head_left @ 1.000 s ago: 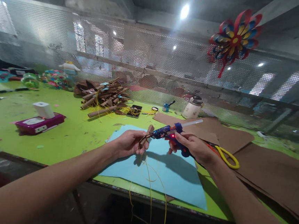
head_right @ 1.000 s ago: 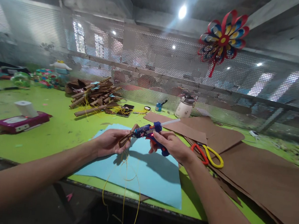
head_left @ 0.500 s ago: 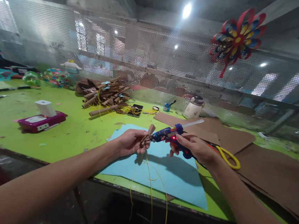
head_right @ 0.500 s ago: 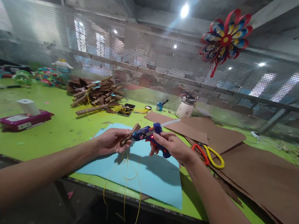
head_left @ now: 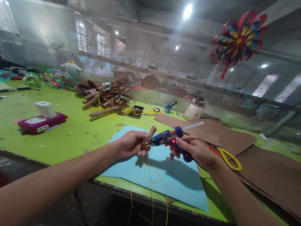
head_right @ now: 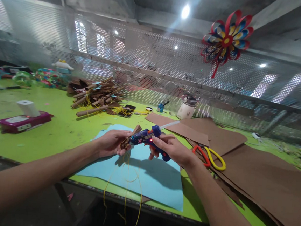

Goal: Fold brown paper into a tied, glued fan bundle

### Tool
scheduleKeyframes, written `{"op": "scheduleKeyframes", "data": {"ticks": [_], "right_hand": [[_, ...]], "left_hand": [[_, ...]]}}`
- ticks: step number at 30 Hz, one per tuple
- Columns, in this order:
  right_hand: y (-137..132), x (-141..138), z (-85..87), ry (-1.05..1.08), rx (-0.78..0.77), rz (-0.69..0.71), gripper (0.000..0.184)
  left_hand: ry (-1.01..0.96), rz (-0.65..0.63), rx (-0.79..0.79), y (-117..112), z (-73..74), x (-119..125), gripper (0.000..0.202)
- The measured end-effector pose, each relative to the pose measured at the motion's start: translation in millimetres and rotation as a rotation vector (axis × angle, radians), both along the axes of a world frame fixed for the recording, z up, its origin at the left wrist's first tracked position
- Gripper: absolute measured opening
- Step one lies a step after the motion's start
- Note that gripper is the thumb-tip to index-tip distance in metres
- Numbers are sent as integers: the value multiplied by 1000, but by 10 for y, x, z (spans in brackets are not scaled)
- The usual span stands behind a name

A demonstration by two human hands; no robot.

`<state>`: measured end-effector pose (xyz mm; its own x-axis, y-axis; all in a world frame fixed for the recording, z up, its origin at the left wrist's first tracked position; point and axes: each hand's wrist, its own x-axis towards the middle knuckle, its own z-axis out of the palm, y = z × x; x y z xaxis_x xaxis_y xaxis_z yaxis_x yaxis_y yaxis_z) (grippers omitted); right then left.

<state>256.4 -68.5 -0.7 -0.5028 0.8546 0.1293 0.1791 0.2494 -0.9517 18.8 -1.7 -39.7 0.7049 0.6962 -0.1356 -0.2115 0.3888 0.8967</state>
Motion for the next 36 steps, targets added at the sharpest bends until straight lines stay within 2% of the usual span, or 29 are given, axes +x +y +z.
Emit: {"op": "scheduleKeyframes", "data": {"ticks": [13,23,36], "right_hand": [[38,64,21,-59,40,-73,40],[100,92,-16,-48,77,-121,43],[63,58,-22,1,21,-72,38]], "left_hand": [[22,-3,36,-30,30,3,12],[-43,-9,57,-28,10,6,15],[-21,20,42,-65,50,13,13]]}}
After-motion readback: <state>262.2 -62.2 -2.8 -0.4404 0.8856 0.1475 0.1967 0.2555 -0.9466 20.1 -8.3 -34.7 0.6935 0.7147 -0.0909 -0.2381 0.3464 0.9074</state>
